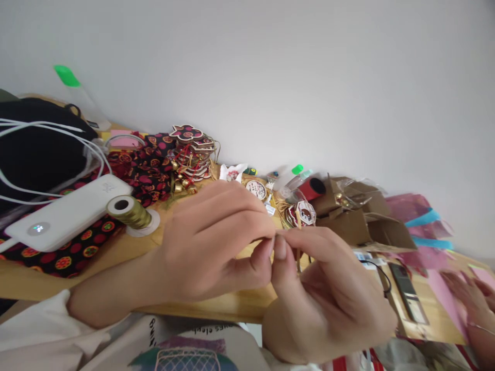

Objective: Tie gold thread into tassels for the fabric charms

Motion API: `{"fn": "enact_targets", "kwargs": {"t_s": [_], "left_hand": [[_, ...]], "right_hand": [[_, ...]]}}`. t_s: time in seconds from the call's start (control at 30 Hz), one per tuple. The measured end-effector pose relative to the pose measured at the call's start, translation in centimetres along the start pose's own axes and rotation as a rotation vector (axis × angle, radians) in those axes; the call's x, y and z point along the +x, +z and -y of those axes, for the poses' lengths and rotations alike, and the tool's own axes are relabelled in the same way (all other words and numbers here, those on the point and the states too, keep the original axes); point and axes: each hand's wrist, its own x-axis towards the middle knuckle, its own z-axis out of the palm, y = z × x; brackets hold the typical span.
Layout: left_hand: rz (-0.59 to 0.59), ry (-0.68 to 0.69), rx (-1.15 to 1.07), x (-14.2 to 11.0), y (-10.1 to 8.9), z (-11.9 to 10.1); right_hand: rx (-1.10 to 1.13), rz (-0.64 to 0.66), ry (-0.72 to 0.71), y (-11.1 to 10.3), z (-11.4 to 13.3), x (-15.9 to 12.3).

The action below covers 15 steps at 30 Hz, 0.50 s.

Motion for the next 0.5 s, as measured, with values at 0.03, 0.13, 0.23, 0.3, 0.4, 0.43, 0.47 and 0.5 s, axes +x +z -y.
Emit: {"fn": "enact_targets", "kwargs": {"t_s": [0.03, 0.13, 0.23, 0.3, 0.4, 0.43, 0.47, 0.5], "left_hand": [[0.002, -0.001, 0.005, 0.02, 0.01, 0.03], [0.015, -0.007, 0.004, 0.03, -0.02, 0.21], [-0.002, 0.025, -0.016, 0.04, -0.1, 0.39], [0.013, 0.02, -0.022, 0.06, -0.16, 0.4], [0.047, -0.035, -0.008, 0.1, -0.18, 0.29], [0.046, -0.058, -0.006, 0.13, -0.14, 0.26], [0.044, -0.079, -0.013, 0.16, -0.08, 0.24], [0.045, -0.099, -0.03, 0.2, 0.0, 0.25]], "right_hand": [[0.011, -0.057, 0.033, 0.14, 0.12, 0.04], [0.042, -0.124, 0.086, 0.43, 0.34, 0.15], [0.062, -0.121, 0.101, 0.54, 0.36, 0.22], [0.067, -0.13, 0.105, 0.57, 0.34, 0.21], [0.067, -0.121, 0.116, 0.5, 0.28, 0.15], [0.066, -0.117, 0.122, 0.44, 0.23, 0.13], [0.064, -0.117, 0.13, 0.36, 0.17, 0.11], [0.06, -0.118, 0.135, 0.29, 0.1, 0.1]]}}
